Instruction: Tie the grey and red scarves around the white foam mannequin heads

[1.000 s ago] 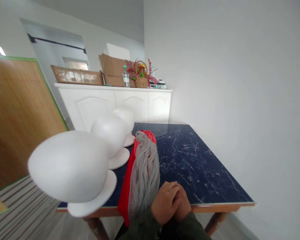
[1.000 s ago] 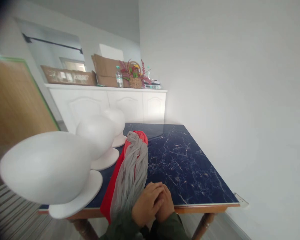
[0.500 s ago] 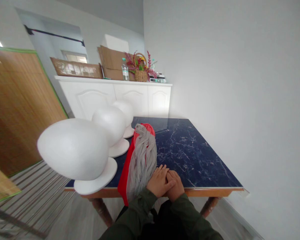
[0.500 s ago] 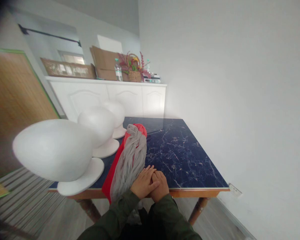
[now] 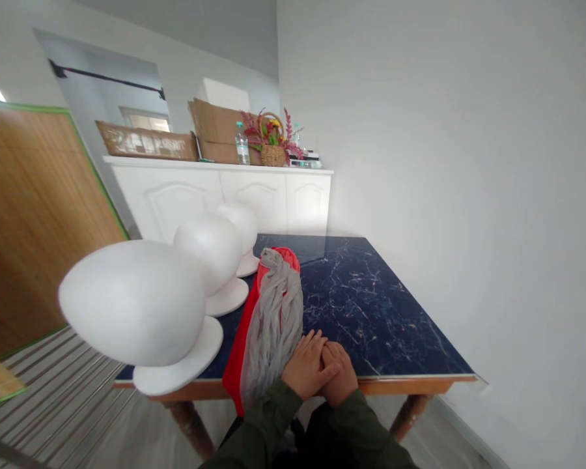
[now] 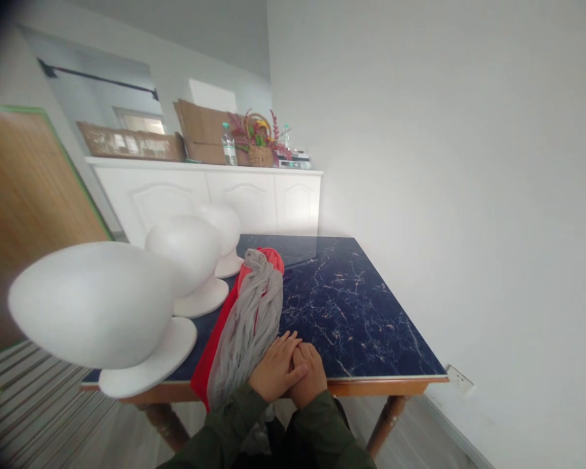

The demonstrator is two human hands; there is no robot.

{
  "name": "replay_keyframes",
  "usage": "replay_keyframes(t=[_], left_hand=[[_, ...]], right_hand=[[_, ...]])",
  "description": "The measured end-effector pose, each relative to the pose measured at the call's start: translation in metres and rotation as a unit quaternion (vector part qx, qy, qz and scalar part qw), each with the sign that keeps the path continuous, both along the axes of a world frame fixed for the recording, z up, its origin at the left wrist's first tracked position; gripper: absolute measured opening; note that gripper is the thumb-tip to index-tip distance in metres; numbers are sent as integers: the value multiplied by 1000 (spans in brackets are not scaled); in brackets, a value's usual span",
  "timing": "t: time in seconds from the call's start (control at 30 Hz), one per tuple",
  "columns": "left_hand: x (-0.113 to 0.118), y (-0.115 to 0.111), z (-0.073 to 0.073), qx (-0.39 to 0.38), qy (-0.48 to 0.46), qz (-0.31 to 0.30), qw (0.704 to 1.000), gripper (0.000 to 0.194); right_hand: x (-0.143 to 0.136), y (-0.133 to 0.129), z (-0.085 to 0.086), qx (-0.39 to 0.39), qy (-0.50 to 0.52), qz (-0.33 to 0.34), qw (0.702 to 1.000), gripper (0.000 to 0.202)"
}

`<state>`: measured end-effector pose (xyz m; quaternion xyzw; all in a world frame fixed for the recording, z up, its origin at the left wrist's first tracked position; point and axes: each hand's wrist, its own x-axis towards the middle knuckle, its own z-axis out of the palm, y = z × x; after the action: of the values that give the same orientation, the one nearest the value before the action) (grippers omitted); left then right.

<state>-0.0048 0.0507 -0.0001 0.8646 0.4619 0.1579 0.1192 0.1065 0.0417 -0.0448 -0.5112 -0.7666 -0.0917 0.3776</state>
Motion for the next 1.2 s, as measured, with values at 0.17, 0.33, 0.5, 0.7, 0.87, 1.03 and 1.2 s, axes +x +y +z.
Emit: replay_keyframes(t=[0.17, 0.33, 0.5, 0.7, 0.87, 1.03, 1.2], left_hand=[[-1, 1, -2, 8, -3, -3, 1000, 59], [-2, 0, -2, -2, -4, -3, 1000, 60], [-3, -1, -3, -4, -4, -2, 1000, 61], [-3, 0, -2, -12, -3, -6, 1000, 61], [-5, 2, -9, -1, -8, -11, 1000, 63], [-6, 3, -13, -4, -3, -8, 1000, 67], [-6, 2, -10, -12, -7, -12, 1000, 67]], right_hand=[[0, 1, -4, 32, -25, -2, 999, 29], [-3, -1, 2, 55, -6, 1, 998, 31], [-3, -3, 4, 57, 0, 6, 998, 33], [-3, -2, 4, 69, 19, 9, 997, 33], [-5, -3, 7, 92, 9, 2, 996, 36], [-6, -4, 10, 133, -8, -6, 991, 38], [-5, -3, 9, 106, 10, -8, 994, 37]])
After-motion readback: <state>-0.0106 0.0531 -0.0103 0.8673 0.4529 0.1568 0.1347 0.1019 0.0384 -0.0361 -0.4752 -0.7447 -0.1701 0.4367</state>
